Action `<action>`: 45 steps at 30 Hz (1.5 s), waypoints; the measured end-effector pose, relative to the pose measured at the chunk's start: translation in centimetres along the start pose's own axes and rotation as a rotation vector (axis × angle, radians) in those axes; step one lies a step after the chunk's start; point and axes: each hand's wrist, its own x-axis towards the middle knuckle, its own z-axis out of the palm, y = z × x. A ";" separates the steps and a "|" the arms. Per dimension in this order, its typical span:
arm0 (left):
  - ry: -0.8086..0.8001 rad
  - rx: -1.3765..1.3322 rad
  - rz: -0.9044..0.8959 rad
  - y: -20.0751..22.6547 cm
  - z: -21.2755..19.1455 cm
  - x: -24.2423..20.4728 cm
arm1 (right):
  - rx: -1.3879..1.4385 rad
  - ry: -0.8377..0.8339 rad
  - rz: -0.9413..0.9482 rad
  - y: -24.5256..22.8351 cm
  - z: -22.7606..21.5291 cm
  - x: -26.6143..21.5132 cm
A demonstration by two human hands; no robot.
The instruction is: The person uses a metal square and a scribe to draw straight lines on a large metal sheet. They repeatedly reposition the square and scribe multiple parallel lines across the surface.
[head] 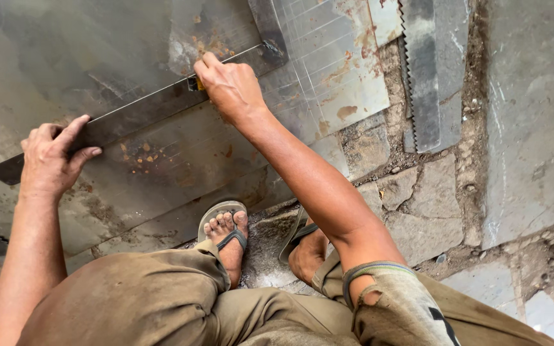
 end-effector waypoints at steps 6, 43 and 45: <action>-0.012 -0.005 0.004 -0.8 0.3 0.0 | -0.019 -0.043 0.017 0.0 -0.2 0.3; 0.119 0.087 0.151 -1.7 0.3 -0.4 | 0.305 -0.228 0.194 -8.4 -2.8 -14.4; 0.115 0.052 0.127 -1.4 0.4 -0.9 | 0.302 -0.215 0.205 -8.3 -3.0 -14.1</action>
